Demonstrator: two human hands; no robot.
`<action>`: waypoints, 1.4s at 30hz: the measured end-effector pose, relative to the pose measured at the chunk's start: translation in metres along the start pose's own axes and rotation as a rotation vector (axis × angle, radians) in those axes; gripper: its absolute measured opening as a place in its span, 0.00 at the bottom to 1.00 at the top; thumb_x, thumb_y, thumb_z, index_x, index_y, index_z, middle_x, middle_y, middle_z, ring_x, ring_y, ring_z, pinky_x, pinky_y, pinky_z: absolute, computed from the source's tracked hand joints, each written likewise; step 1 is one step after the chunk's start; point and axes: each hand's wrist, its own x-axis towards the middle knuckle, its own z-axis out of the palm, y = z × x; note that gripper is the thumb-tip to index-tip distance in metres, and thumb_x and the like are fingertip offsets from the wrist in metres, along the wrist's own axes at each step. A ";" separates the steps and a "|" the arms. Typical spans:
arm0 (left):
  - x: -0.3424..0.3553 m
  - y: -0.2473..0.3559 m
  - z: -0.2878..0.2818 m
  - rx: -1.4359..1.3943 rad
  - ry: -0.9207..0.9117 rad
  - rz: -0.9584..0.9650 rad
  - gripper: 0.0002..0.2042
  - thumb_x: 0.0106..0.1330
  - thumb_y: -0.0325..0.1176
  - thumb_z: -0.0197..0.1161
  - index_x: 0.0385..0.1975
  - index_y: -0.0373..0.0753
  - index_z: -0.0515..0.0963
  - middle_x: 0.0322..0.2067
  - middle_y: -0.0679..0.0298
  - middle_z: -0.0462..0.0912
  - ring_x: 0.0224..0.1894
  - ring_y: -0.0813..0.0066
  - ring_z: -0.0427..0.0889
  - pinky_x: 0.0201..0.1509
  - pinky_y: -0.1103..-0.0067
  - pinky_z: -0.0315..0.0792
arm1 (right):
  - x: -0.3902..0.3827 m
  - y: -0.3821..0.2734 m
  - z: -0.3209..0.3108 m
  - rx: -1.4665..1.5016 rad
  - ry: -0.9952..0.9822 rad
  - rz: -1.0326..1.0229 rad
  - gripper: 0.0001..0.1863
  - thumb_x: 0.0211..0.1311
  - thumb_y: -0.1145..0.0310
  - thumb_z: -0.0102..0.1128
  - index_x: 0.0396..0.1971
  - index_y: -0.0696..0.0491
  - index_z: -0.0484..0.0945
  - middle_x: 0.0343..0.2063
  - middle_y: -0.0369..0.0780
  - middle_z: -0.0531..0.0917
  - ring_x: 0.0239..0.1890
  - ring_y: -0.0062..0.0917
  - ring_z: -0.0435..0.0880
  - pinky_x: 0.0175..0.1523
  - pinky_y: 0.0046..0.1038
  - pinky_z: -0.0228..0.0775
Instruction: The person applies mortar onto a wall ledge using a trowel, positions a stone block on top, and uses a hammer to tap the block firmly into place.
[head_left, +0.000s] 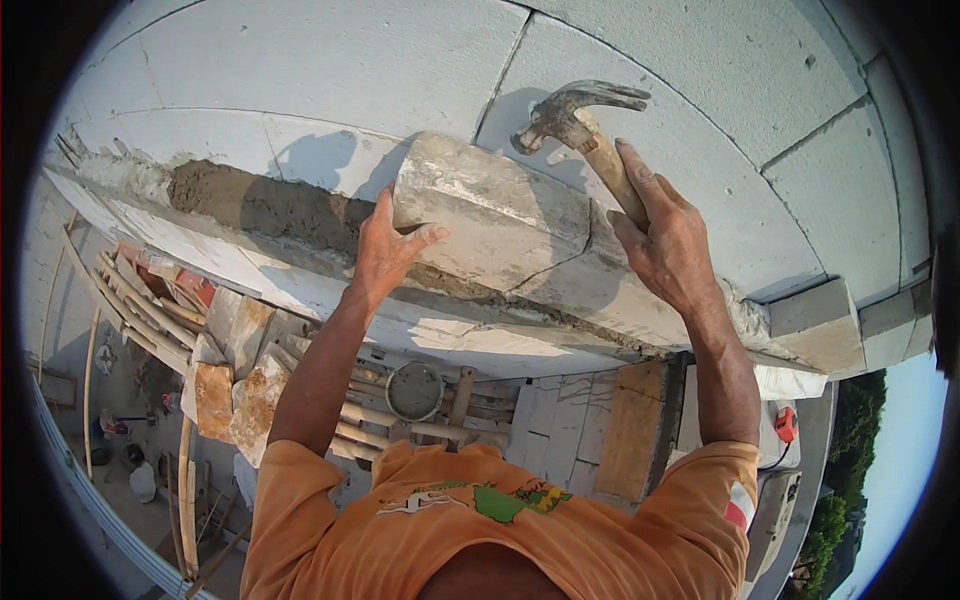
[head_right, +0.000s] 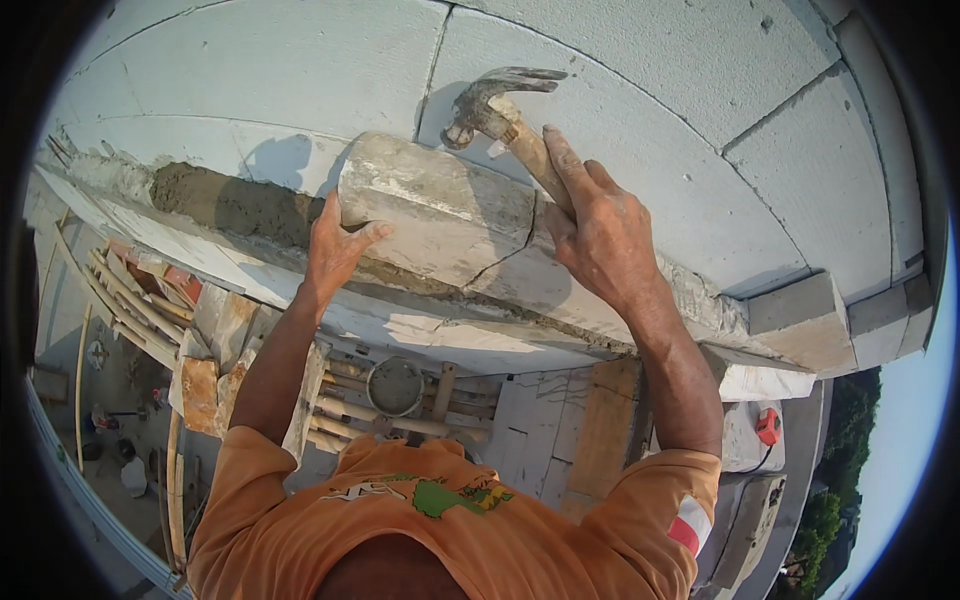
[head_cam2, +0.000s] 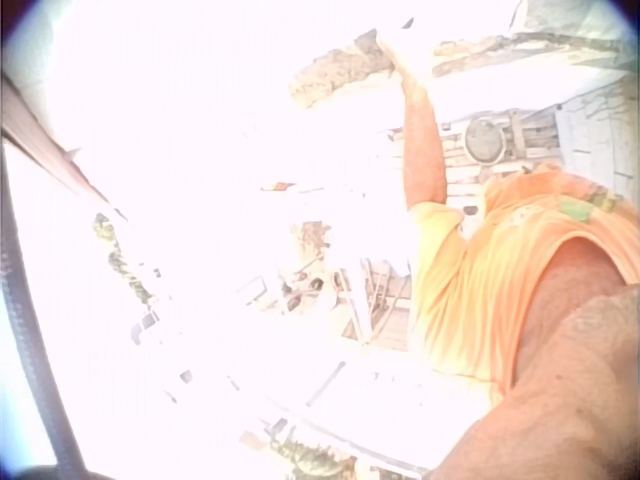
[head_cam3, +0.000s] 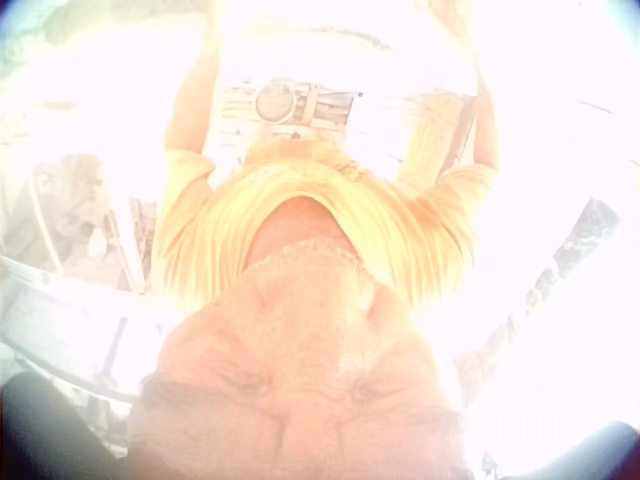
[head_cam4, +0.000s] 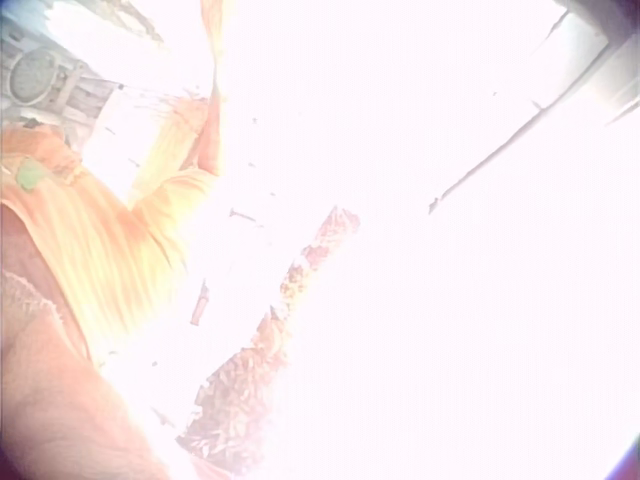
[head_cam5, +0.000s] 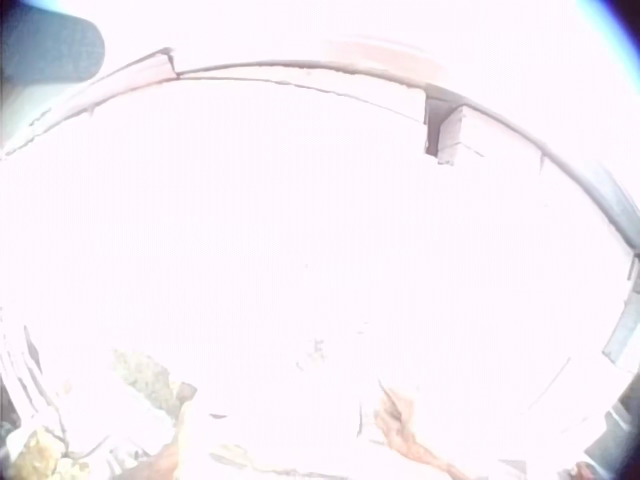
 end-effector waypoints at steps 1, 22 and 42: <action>-0.001 0.000 0.000 0.033 0.006 0.007 0.42 0.55 0.48 0.78 0.63 0.30 0.65 0.53 0.49 0.80 0.54 0.61 0.80 0.59 0.69 0.73 | -0.004 0.000 0.000 0.006 0.057 -0.015 0.38 0.57 0.75 0.64 0.70 0.48 0.64 0.36 0.46 0.83 0.30 0.34 0.87 0.38 0.35 0.85; 0.002 -0.004 -0.003 0.062 -0.035 0.007 0.52 0.49 0.57 0.79 0.65 0.26 0.60 0.52 0.42 0.80 0.55 0.56 0.81 0.60 0.67 0.75 | -0.020 0.001 0.009 0.048 0.140 0.005 0.39 0.55 0.76 0.65 0.70 0.48 0.66 0.38 0.46 0.83 0.31 0.33 0.87 0.37 0.33 0.86; 0.003 -0.019 0.010 0.071 0.047 -0.042 0.57 0.43 0.49 0.85 0.66 0.22 0.54 0.56 0.41 0.74 0.56 0.58 0.77 0.60 0.69 0.74 | -0.158 -0.017 0.091 0.238 0.197 0.212 0.27 0.43 0.74 0.74 0.48 0.53 0.78 0.36 0.42 0.79 0.36 0.36 0.83 0.34 0.37 0.77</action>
